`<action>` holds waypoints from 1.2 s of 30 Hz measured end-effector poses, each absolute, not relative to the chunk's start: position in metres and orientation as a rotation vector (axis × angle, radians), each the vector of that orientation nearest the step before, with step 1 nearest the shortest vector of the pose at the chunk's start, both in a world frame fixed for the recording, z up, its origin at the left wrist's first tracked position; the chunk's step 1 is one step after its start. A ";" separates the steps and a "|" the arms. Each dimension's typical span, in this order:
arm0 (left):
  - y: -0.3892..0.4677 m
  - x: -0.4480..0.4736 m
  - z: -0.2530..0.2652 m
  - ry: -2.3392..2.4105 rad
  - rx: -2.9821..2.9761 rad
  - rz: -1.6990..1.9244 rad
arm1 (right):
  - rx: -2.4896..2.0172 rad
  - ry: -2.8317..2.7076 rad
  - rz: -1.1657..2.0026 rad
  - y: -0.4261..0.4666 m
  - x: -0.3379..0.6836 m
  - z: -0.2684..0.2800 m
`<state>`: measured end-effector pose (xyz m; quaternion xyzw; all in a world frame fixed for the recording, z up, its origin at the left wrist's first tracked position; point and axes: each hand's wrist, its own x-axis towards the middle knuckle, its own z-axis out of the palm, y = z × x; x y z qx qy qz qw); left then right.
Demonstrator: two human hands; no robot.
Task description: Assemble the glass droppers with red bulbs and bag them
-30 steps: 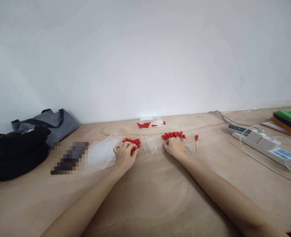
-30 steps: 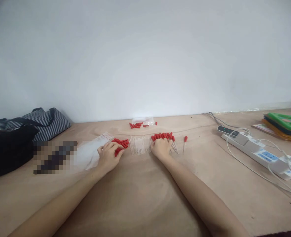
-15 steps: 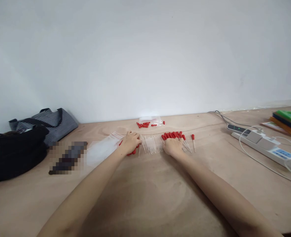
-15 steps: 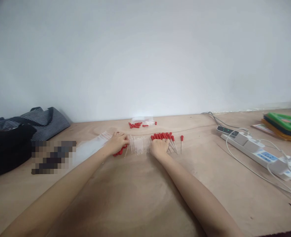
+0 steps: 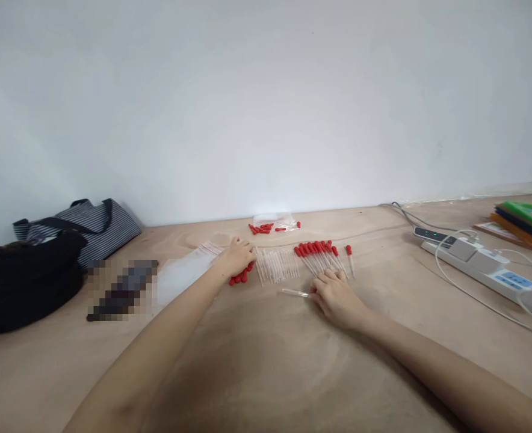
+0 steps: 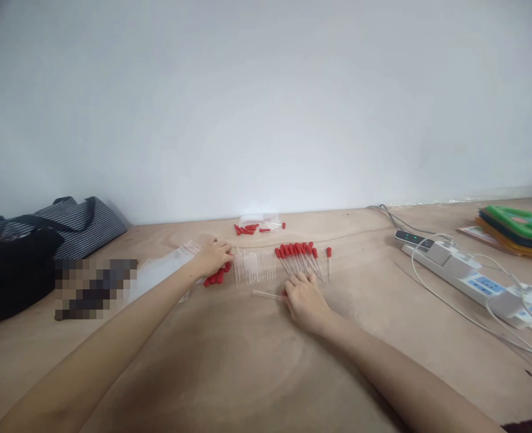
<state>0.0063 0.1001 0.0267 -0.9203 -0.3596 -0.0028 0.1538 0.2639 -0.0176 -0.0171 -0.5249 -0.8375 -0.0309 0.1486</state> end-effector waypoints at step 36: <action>-0.026 0.024 -0.019 -1.541 -2.819 -0.840 | -1.236 -2.172 0.093 -0.035 0.232 -0.028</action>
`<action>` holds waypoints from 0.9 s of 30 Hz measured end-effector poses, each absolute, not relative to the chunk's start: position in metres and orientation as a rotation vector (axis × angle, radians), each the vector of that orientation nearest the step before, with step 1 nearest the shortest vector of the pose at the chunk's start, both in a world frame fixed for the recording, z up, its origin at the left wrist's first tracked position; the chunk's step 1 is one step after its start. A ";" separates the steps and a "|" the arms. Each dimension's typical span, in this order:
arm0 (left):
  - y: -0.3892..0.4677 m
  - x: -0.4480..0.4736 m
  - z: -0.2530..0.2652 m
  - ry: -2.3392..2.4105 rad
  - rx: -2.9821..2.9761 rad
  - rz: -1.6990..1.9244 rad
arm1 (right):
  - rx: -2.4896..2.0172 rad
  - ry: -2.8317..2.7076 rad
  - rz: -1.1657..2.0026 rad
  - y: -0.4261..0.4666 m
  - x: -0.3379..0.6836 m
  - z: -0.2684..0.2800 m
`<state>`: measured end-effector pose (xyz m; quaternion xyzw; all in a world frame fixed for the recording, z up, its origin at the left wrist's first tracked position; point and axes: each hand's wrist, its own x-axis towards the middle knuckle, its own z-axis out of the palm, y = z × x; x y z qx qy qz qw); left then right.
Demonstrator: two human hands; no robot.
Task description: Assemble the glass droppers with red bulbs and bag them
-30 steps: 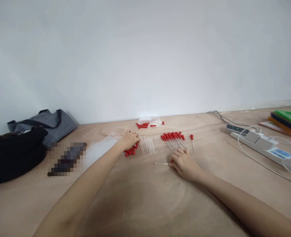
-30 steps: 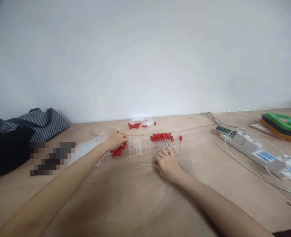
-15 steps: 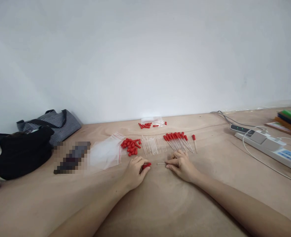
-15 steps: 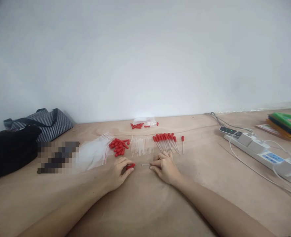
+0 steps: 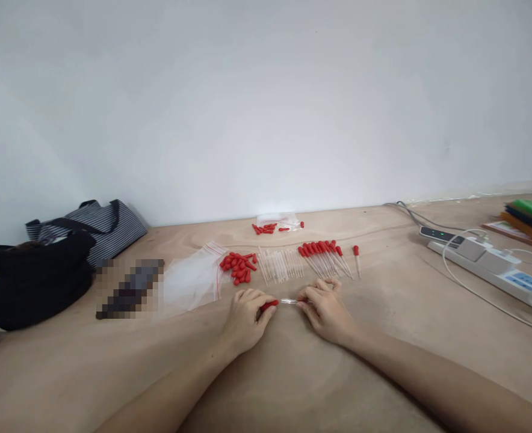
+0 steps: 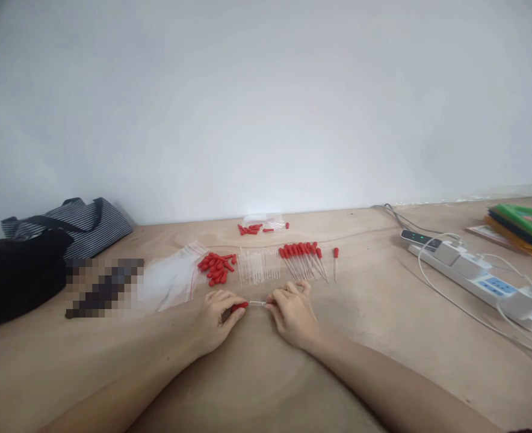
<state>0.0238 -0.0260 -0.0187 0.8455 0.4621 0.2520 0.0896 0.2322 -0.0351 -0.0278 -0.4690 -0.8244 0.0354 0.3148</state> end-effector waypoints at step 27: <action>-0.037 0.028 -0.017 1.247 2.687 0.782 | -0.877 -2.328 -0.125 -0.036 0.230 -0.030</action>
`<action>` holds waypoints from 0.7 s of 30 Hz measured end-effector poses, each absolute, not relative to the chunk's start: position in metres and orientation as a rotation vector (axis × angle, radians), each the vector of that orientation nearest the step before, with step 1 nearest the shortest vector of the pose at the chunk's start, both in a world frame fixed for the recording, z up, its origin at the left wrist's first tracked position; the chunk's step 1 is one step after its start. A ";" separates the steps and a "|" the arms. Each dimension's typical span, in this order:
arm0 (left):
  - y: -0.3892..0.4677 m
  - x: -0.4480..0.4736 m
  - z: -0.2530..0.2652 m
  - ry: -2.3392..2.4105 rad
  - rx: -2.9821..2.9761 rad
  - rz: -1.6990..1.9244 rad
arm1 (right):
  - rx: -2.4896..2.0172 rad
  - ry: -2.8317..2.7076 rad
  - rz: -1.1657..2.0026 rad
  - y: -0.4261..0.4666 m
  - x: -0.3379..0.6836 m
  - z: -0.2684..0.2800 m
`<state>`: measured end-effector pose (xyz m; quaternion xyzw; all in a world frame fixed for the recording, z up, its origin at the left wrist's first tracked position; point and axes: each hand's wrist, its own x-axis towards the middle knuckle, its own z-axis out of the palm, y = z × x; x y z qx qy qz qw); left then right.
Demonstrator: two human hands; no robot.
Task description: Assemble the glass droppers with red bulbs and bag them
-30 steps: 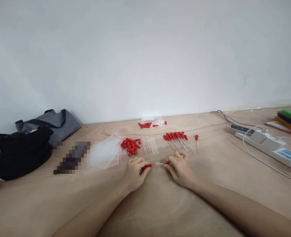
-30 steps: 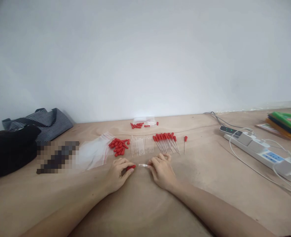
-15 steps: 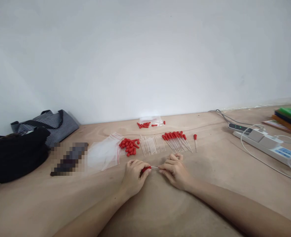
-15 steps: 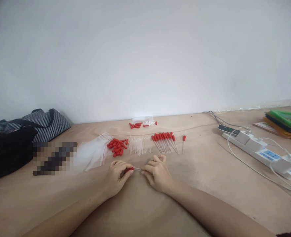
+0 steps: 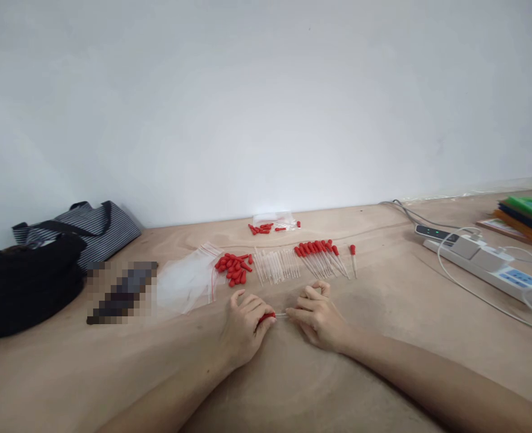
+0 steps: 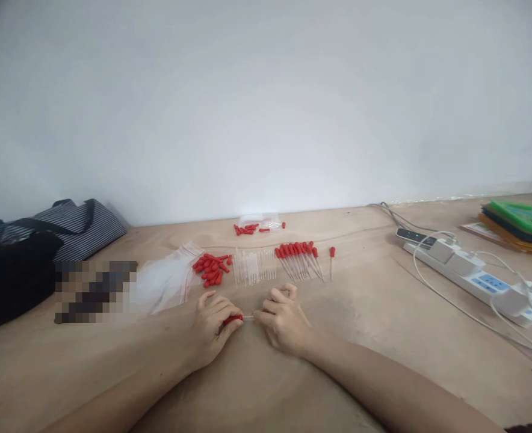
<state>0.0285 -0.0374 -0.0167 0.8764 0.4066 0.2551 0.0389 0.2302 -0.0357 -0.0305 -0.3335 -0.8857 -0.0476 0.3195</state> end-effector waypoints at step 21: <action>-0.029 0.037 -0.015 1.227 2.718 0.828 | -0.978 -2.348 -0.079 -0.023 0.222 -0.031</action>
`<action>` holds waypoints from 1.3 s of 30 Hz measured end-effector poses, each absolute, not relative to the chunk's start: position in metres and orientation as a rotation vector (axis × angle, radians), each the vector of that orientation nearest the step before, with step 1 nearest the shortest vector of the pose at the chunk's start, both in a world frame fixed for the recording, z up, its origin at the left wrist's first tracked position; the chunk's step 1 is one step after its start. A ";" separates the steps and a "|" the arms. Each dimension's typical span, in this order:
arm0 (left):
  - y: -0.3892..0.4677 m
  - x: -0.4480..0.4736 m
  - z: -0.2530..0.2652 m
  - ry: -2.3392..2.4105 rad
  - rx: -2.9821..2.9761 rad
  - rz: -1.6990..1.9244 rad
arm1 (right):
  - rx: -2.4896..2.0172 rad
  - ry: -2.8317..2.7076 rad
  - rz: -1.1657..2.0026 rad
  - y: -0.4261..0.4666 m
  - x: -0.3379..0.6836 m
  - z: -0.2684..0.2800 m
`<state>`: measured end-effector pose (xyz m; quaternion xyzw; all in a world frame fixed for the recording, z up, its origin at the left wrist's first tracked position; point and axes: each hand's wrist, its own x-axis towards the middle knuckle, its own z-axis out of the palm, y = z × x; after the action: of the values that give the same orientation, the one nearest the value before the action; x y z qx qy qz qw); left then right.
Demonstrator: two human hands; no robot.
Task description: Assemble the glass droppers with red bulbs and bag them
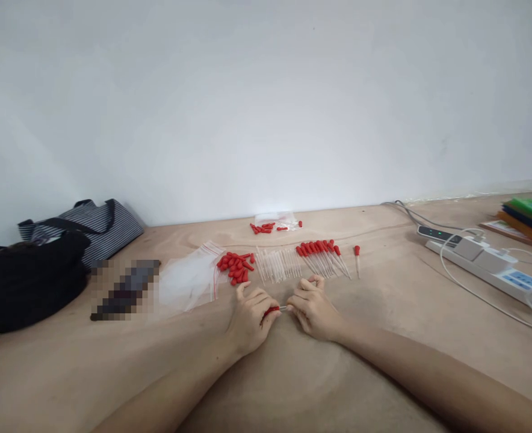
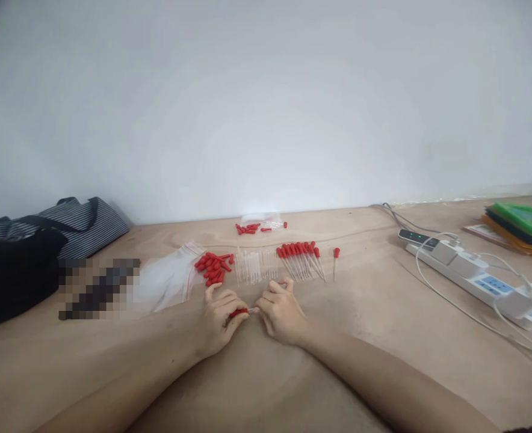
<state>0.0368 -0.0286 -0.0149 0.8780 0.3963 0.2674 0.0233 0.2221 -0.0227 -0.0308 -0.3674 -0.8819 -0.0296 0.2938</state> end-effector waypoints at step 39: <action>-0.014 0.021 -0.023 1.680 2.468 0.894 | -1.971 -1.723 -0.052 0.049 0.243 -0.026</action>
<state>0.0214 -0.0144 -0.0234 0.7918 0.5390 0.2869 0.0122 0.2427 0.0485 -0.0260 -0.7272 -0.6355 -0.0192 0.2586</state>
